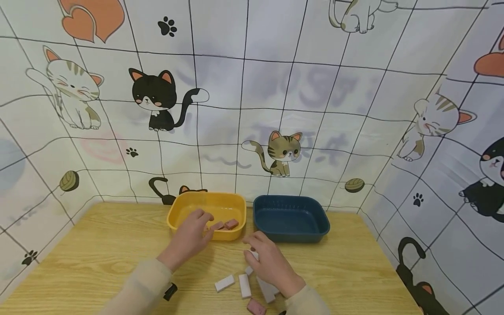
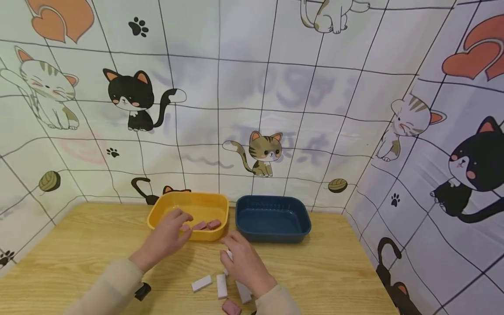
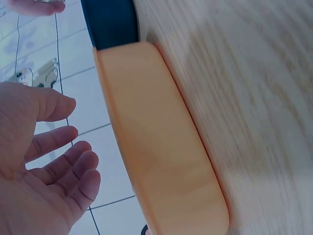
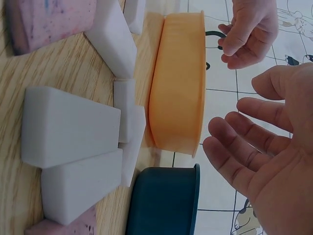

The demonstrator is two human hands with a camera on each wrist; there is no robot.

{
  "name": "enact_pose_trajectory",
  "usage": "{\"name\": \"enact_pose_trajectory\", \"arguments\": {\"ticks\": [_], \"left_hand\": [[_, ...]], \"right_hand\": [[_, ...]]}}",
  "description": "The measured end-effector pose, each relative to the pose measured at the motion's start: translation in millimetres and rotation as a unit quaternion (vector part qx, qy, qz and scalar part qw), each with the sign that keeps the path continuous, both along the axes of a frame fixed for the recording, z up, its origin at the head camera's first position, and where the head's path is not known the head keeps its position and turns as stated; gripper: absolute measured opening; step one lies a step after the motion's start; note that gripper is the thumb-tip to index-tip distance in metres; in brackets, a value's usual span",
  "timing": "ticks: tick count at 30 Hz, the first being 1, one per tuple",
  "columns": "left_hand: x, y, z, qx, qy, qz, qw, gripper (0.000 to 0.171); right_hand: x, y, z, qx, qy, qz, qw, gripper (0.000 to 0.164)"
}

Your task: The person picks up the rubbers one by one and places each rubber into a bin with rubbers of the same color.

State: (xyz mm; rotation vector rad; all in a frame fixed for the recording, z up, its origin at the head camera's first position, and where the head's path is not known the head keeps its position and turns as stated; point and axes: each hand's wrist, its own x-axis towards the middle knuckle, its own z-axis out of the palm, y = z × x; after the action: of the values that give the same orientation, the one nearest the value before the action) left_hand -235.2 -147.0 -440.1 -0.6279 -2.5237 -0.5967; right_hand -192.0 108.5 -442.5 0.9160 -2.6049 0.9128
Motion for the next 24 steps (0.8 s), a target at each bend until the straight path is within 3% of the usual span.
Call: {"name": "enact_pose_trajectory", "arguments": {"ticks": [4,15,24], "left_hand": [[6.4,3.5,-2.2,-0.002,0.016,-0.015,0.9998,0.023],[17.4,11.9,-0.5,-0.006,0.014,-0.042,0.9990,0.030],[25.1,18.1,-4.2,-0.023,-0.008,-0.056,0.9981,0.037]], "right_hand": [[2.9,1.2,1.0,-0.002,-0.002,-0.006,1.000,0.021],[6.3,3.9,-1.1,-0.017,0.008,-0.021,1.000,0.020],[8.8,8.5,-3.2,-0.017,-0.007,-0.032,0.999,0.020]]}}
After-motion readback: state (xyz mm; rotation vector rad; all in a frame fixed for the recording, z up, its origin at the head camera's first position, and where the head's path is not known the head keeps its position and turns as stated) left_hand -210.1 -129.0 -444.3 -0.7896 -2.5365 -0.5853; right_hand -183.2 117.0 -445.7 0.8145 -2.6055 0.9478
